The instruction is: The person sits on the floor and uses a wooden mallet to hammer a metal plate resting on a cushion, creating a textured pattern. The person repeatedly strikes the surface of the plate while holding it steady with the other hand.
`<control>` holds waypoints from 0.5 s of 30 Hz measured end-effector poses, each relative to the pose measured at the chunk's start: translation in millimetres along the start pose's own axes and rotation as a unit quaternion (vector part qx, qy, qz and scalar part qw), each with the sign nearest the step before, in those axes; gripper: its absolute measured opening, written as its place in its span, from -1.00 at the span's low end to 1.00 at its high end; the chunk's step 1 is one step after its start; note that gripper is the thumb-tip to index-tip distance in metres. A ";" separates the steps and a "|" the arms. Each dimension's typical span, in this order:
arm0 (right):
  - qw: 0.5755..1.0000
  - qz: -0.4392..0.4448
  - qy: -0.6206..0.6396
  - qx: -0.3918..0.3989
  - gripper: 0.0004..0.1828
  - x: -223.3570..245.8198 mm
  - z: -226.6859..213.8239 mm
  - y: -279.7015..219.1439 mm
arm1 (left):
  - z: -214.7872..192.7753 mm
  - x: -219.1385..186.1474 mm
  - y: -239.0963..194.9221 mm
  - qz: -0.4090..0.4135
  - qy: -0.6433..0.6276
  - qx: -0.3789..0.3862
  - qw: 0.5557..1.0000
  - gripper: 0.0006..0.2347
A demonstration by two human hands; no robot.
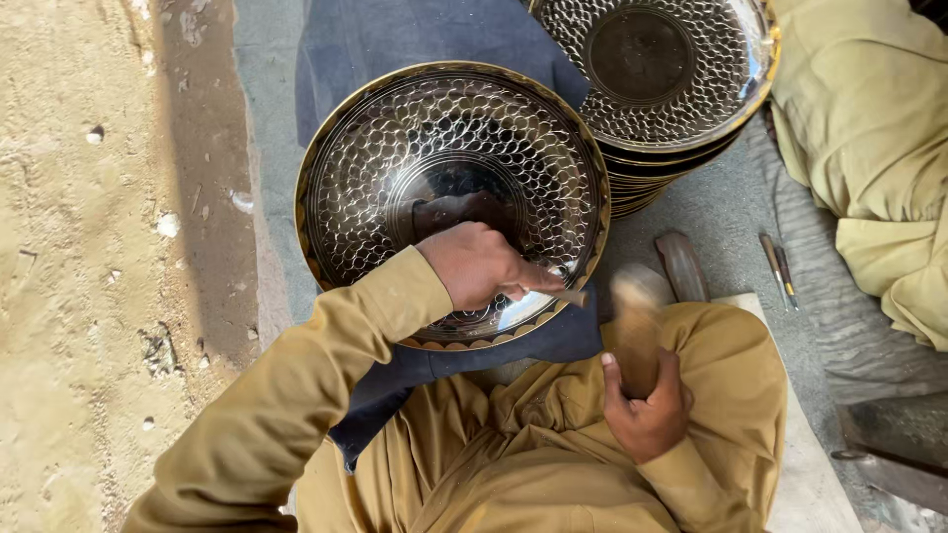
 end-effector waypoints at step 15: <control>0.996 -0.052 -0.067 0.028 -0.61 56.5 -54.1 67.9 | -16.9 7.0 -44.3 -0.060 -0.079 -0.240 0.966 -0.58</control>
Point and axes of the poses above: each hand's wrist, its own y-axis towards the middle knuckle, its own z-axis out of the palm, x = y × z, the point moved 7 cm from there along y, towards the middle knuckle, and after that the axes turned 5 degrees about z, right-handed, at the moved point
